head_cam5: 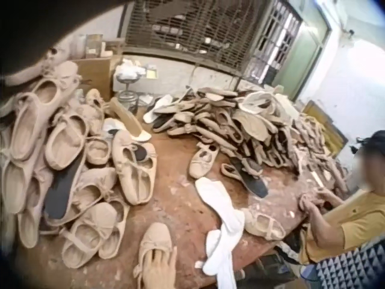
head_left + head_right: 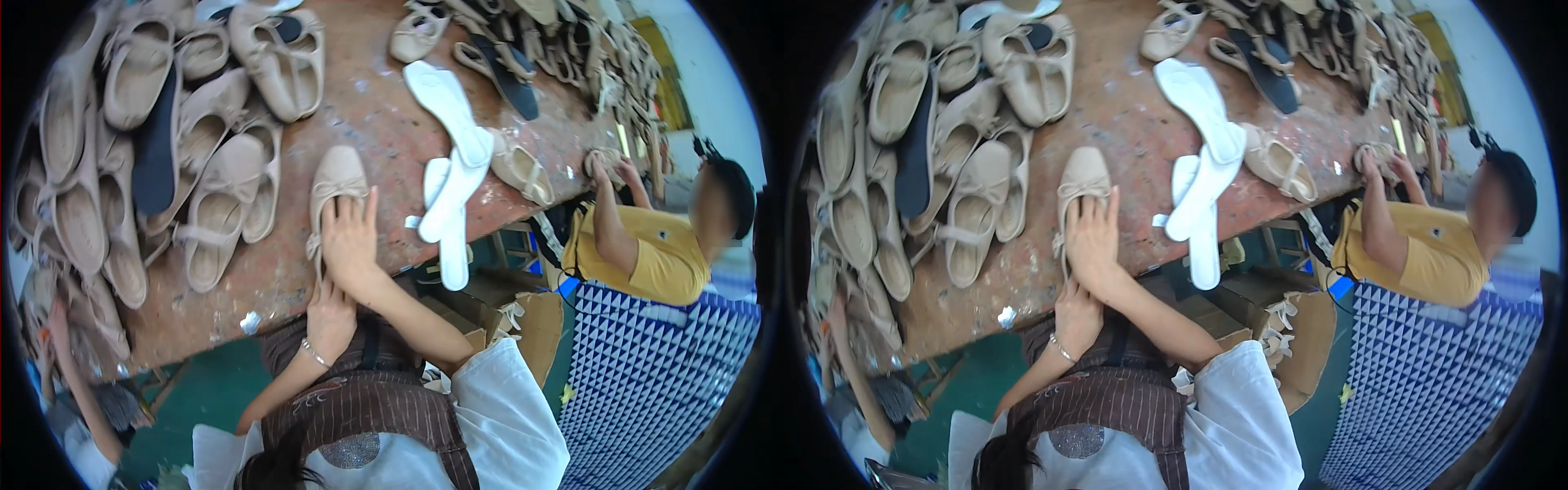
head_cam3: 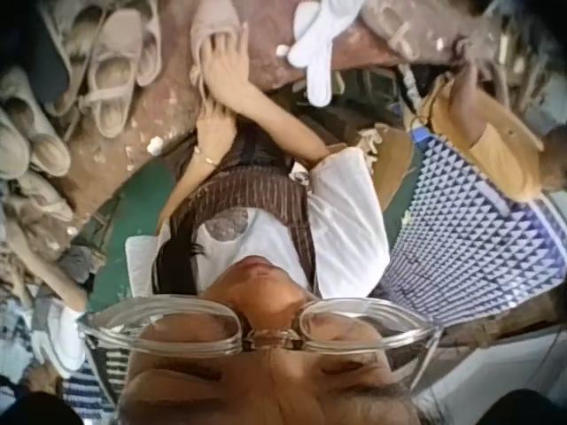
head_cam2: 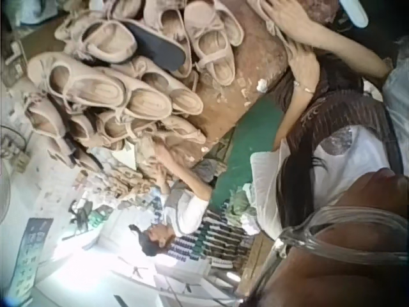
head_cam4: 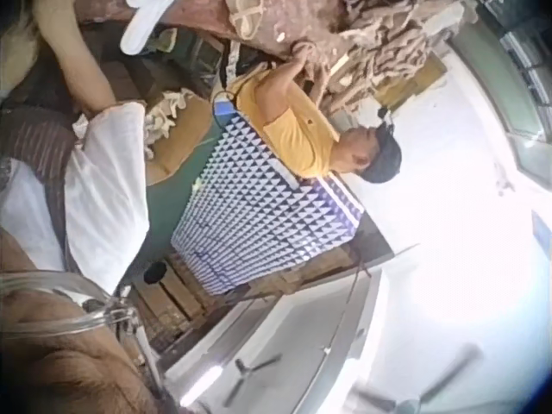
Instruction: The person inserts insoles into shoes and presses them into place by hand.
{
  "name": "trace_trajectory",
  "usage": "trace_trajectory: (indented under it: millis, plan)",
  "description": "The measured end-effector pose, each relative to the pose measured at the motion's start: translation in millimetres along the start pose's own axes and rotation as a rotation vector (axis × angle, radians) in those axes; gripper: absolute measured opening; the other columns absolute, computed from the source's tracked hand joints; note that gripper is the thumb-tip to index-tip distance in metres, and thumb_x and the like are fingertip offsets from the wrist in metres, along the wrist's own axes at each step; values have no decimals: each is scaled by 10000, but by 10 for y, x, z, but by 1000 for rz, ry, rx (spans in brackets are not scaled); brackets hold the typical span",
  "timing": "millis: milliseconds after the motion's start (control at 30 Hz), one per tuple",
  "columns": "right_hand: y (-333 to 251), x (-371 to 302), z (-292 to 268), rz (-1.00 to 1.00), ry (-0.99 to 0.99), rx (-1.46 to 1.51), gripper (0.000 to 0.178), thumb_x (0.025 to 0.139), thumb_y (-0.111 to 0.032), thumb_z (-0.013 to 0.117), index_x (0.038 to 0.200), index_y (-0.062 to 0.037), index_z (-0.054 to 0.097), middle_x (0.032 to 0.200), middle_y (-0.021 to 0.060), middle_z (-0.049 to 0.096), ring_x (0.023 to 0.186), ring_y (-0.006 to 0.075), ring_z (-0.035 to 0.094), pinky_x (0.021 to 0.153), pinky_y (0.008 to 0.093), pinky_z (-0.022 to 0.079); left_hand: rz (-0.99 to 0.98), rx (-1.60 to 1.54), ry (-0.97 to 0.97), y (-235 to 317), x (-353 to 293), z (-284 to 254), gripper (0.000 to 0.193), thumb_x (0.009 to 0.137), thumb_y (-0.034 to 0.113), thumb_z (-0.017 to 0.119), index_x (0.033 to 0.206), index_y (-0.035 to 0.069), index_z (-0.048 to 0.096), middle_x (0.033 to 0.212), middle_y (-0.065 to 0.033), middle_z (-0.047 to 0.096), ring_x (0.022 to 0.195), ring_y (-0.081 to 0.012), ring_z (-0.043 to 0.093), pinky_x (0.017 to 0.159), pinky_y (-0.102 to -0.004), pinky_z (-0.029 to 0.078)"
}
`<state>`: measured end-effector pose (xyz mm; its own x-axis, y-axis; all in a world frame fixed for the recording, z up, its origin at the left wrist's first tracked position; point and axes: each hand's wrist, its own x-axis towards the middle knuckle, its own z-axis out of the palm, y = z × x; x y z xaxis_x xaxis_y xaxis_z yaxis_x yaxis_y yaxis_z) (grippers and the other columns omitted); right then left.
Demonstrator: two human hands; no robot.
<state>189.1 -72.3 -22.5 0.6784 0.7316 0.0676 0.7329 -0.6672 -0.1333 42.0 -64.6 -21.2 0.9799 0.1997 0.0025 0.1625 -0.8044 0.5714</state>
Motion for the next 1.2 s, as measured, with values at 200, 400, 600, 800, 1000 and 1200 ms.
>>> trace_trajectory:
  millis: [200,400,600,800,1000,1200]
  plan:
    - [113,270,140,-166,-134,-42,242,873,-134,553,943,27,720,896,184,673,1008,384,658,1197,692,112,-20,88,-15,45,61,-48,501,888,83,556,1341,-127,518,1435,-325,482,1380,-430,436,1116,-559,374]
    - [735,-67,-405,-419,-36,900,312,760,29,650,1057,-8,737,1016,156,738,1050,349,679,1178,515,340,-55,244,40,230,312,-130,627,904,232,644,1382,-134,471,1485,-308,437,1445,-429,348,1208,-635,148]
    - [2626,-489,-734,541,533,-239,482,779,-129,684,1247,-38,617,1187,182,641,1179,357,581,1053,547,387,-132,330,132,159,866,-141,730,930,315,613,1525,-28,363,1540,-244,416,1464,-414,320,1177,-707,25]
    - [3148,-730,-965,659,565,180,196,751,-124,770,896,0,723,831,135,712,888,366,676,922,457,483,-223,-143,201,-37,907,-326,657,956,164,575,1557,38,343,1533,-236,427,1371,-444,422,1201,-644,72]
    - [2106,-607,-1488,582,748,776,76,912,-33,698,941,26,660,815,-9,605,741,61,523,666,223,426,-173,-545,438,37,729,-687,541,950,155,653,1420,-57,491,1450,-236,503,1327,-310,502,1104,-379,367]
    - [146,-514,-1608,-237,462,854,72,760,50,685,815,5,681,791,128,669,708,290,649,654,374,510,85,-964,699,553,713,-967,1073,757,519,834,1522,-60,355,1494,-286,452,1454,-377,327,1234,-427,78]
